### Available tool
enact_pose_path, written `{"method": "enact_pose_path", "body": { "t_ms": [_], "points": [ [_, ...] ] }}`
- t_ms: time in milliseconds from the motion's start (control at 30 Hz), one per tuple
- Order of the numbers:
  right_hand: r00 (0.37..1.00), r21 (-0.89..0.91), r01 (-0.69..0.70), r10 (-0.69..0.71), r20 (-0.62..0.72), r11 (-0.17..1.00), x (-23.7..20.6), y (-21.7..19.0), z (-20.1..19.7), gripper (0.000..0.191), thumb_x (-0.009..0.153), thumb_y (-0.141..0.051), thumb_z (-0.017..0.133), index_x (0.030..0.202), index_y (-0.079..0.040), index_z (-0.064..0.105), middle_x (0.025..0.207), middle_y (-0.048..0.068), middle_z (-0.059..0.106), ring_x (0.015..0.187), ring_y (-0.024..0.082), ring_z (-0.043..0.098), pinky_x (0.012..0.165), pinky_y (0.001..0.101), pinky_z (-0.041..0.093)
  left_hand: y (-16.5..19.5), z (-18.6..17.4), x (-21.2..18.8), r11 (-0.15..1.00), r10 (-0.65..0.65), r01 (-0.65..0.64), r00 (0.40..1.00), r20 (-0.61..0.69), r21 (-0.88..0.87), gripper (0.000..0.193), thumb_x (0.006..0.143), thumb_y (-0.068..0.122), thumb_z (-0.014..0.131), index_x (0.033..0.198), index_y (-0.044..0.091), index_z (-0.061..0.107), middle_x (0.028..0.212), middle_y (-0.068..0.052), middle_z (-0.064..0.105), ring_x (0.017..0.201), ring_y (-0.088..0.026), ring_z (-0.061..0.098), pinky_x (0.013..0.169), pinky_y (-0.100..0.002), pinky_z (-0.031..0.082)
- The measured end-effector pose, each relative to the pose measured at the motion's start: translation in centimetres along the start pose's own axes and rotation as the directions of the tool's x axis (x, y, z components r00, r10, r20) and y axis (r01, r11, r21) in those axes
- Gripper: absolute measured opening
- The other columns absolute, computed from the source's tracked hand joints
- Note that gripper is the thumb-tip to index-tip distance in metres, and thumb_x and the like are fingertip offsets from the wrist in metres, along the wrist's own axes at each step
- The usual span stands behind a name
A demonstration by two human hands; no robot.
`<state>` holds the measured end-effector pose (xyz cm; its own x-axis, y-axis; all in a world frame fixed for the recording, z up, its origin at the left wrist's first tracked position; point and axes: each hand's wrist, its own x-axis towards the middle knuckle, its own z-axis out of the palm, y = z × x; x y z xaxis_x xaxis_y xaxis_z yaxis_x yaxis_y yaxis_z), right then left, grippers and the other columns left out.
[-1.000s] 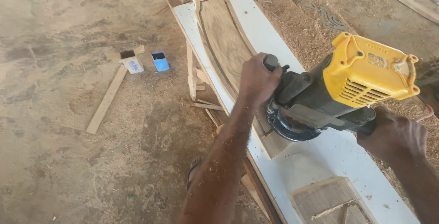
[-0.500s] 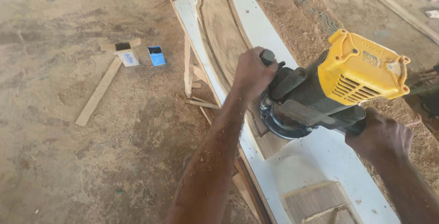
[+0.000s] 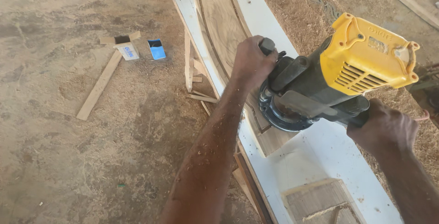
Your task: The person uses a handheld electric router to carve a decorative recessed panel into a wooden board. They guide the tool along the marked outline, removing material to create a sunken design.
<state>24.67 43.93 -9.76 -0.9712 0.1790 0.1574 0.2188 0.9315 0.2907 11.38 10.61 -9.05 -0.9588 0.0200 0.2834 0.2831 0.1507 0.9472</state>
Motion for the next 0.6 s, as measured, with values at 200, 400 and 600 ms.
{"method": "enact_pose_path", "body": {
  "t_ms": [200, 400, 600],
  "points": [
    [1.000, -0.002, -0.010, 0.010, 0.022, 1.000, 0.2, -0.1, 0.0, 0.038, 0.078, -0.039, 0.074, 0.103, -0.011, 0.069, 0.071, 0.010, 0.075, 0.061, 0.026, 0.069, 0.067, 0.0465, 0.060, -0.3, 0.1, 0.0, 0.999, 0.027, -0.027, 0.999, -0.020, 0.023, 0.019, 0.079, 0.016, 0.071, 0.079, -0.003, 0.067, 0.069, -0.017, 0.071, 0.065, -0.028, 0.072, 0.065, -0.040, 0.055],
    [1.000, -0.018, -0.005, 0.005, 0.012, 1.000, 0.6, -0.6, -0.2, 0.042, 0.080, -0.048, 0.075, 0.101, -0.012, 0.069, 0.077, 0.011, 0.074, 0.069, 0.030, 0.073, 0.076, 0.0500, 0.059, -0.7, 0.0, 0.3, 0.997, 0.075, -0.074, 0.996, -0.042, 0.022, 0.019, 0.079, 0.016, 0.071, 0.080, -0.003, 0.068, 0.071, -0.017, 0.072, 0.067, -0.028, 0.073, 0.066, -0.040, 0.055],
    [0.999, -0.018, -0.005, 0.006, 0.037, 1.000, 1.2, -0.9, -0.3, 0.041, 0.085, -0.051, 0.072, 0.094, -0.011, 0.068, 0.076, 0.010, 0.075, 0.070, 0.027, 0.070, 0.071, 0.0468, 0.059, -1.1, 0.2, 1.0, 0.998, 0.059, -0.059, 0.997, -0.048, 0.010, 0.019, 0.080, 0.016, 0.072, 0.082, -0.003, 0.069, 0.071, -0.017, 0.073, 0.066, -0.027, 0.074, 0.066, -0.039, 0.056]
  ]
}}
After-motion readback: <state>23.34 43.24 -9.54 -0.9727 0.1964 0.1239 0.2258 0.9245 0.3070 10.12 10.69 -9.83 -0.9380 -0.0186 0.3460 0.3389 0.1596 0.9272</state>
